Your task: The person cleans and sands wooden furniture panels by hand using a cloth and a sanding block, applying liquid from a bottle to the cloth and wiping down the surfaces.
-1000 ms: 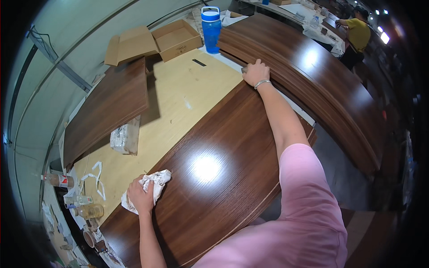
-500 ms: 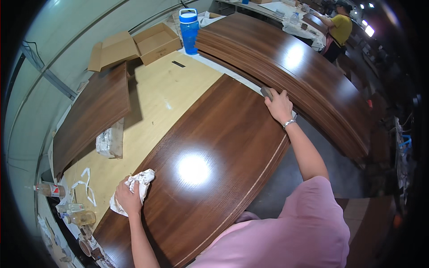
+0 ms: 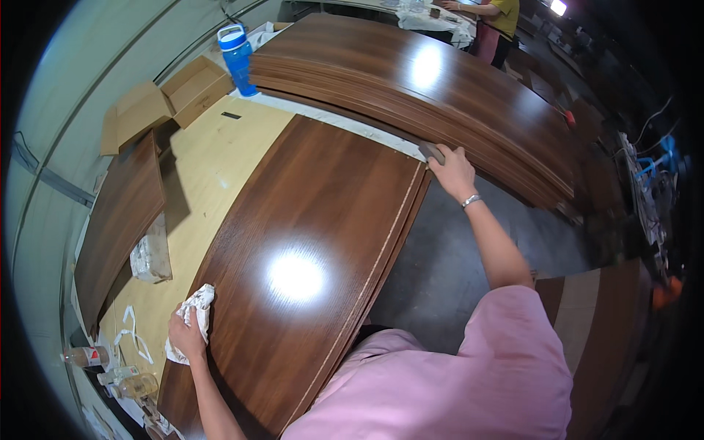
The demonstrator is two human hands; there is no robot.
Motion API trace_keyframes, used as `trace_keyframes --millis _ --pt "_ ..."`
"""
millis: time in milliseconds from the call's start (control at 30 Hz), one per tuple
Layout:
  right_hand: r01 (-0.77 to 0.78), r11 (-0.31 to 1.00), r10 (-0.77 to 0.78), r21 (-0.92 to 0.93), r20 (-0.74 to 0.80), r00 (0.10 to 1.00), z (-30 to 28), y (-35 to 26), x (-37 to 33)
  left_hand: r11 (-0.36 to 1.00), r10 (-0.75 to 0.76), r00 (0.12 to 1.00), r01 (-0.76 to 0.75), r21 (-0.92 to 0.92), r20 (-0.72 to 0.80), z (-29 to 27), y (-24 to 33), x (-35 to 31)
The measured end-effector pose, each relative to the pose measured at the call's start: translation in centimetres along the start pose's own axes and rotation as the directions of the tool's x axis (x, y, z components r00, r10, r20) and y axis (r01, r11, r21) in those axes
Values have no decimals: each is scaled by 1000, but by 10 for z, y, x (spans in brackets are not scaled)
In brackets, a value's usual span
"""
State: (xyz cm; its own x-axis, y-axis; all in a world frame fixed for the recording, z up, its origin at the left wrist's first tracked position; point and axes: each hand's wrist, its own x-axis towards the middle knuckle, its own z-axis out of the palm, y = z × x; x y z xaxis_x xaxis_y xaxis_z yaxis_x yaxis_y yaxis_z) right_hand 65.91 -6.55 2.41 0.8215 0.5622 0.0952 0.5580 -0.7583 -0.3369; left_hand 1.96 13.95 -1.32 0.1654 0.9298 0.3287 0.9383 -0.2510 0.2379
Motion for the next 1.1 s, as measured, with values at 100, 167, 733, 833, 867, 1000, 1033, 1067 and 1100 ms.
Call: trace_keyframes --millis 100,167,733,833,867,1000,1033,1067,1100 --pt "79 983 -57 164 -136 989 5 -21 -12 999 -33 999 33 -15 5 2 -1 1" --pt "99 974 -70 203 -146 987 10 -27 -9 1000 -19 1000 19 -17 7 4 -11 2" --pt "663 655 -587 363 -308 749 -3 -39 -136 999 -33 999 34 -34 16 -1 -13 -7" --pt "813 411 -861 413 -117 495 21 -38 -196 994 -92 990 85 73 104 -3 0 -3" --pt "849 351 -902 394 -101 420 22 -33 -195 994 -94 990 87 73 104 -2 -1 -3" --pt "546 822 -470 162 -348 811 37 14 -74 995 -70 996 66 74 47 0 -10 -3" --pt "429 877 -338 215 -357 871 29 23 -47 988 -110 988 98 115 106 1 -8 -2" --pt "347 920 -256 184 -390 885 30 40 -22 990 -102 989 90 106 106 5 -6 -2" --pt "403 898 -290 177 -449 845 24 42 -10 997 -51 997 48 53 59 6 -8 -3"
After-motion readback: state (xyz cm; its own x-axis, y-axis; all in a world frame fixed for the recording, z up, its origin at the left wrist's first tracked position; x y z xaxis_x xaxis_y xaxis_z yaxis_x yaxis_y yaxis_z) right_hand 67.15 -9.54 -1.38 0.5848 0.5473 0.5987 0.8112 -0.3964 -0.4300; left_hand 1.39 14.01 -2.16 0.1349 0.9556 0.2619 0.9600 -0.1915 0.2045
